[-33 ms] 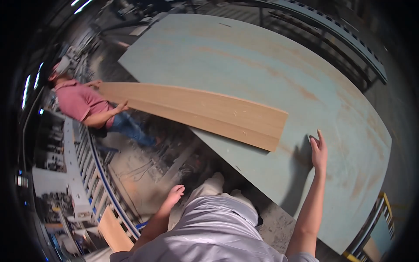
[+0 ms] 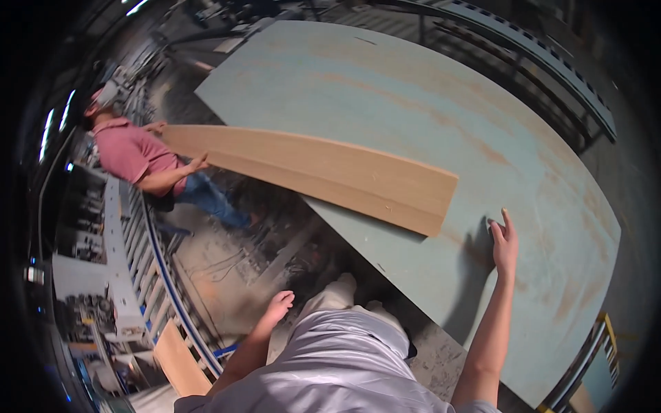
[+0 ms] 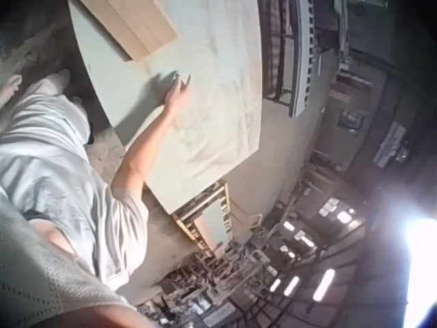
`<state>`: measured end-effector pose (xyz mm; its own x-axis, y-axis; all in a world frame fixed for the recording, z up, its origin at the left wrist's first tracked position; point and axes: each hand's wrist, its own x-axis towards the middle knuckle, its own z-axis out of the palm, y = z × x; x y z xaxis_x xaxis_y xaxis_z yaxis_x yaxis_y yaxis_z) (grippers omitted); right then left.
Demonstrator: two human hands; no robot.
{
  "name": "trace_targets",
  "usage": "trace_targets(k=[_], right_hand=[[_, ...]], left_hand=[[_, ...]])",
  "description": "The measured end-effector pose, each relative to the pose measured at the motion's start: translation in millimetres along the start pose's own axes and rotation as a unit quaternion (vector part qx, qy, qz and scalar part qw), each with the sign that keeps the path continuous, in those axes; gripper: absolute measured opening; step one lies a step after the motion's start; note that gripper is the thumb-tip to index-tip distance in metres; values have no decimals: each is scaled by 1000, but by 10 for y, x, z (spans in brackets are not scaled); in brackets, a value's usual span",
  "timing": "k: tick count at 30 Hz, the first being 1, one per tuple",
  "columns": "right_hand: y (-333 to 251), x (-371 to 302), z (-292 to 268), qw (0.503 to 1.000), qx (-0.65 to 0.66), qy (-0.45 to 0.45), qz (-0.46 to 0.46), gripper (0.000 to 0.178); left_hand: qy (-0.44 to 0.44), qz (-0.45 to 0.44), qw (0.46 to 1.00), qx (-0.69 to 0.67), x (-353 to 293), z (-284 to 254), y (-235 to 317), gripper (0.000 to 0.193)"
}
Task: Picking up, inspecting, and transporting wood panels to a roller cart in a furniture factory.
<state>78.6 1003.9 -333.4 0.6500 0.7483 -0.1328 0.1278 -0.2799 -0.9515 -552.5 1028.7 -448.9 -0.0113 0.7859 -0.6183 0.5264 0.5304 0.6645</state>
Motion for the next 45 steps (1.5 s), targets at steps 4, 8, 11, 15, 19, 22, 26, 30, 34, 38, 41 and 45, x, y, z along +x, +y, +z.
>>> trace_targets(k=[4,8,11,15,19,22,26,30,34,38,41,45], right_hand=[[28,17,459,999,29,-23,-30,49],[108,-131,785,996,4,41,-74,43],[114,-257,884,987,-81,74,-116,38],[106,-271,905,982,-94,70,-147,36],[87,-465,984,980,-87,103,-148,35],[-216,-940,1372,948,-179,108,-238,33],[-577,-1634,2188,941,-131,-4,-313,24],[-1071,-2292,3201,893,-119,-199,-385,25],[-997,-2542,4163,896,-102,-390,-187,37],[326,-2297,4591,822,-323,-414,-221,41],[1636,-2051,4293,553,-502,-572,-340,21],[1719,-1779,5139,587,-454,-573,-348,20]], left_hand=[[44,3,999,-22,-171,-84,-367,36],[1,-39,997,-67,-428,-163,-959,31],[40,-108,991,-69,-652,-150,-1251,29],[45,-192,973,-120,-728,-230,-1401,31],[11,-142,987,-76,-340,-398,-1402,29],[6,-49,997,-65,-76,-518,-1294,31],[61,69,995,-34,134,-711,-1094,39],[48,85,991,-92,91,-1039,-1040,43],[53,48,993,-99,-40,-1457,-2168,38],[-25,89,952,291,-369,-1931,-3535,39],[-65,21,907,-415,-851,-2058,-4326,29],[-55,8,755,-653,-116,-2500,-4501,25]])
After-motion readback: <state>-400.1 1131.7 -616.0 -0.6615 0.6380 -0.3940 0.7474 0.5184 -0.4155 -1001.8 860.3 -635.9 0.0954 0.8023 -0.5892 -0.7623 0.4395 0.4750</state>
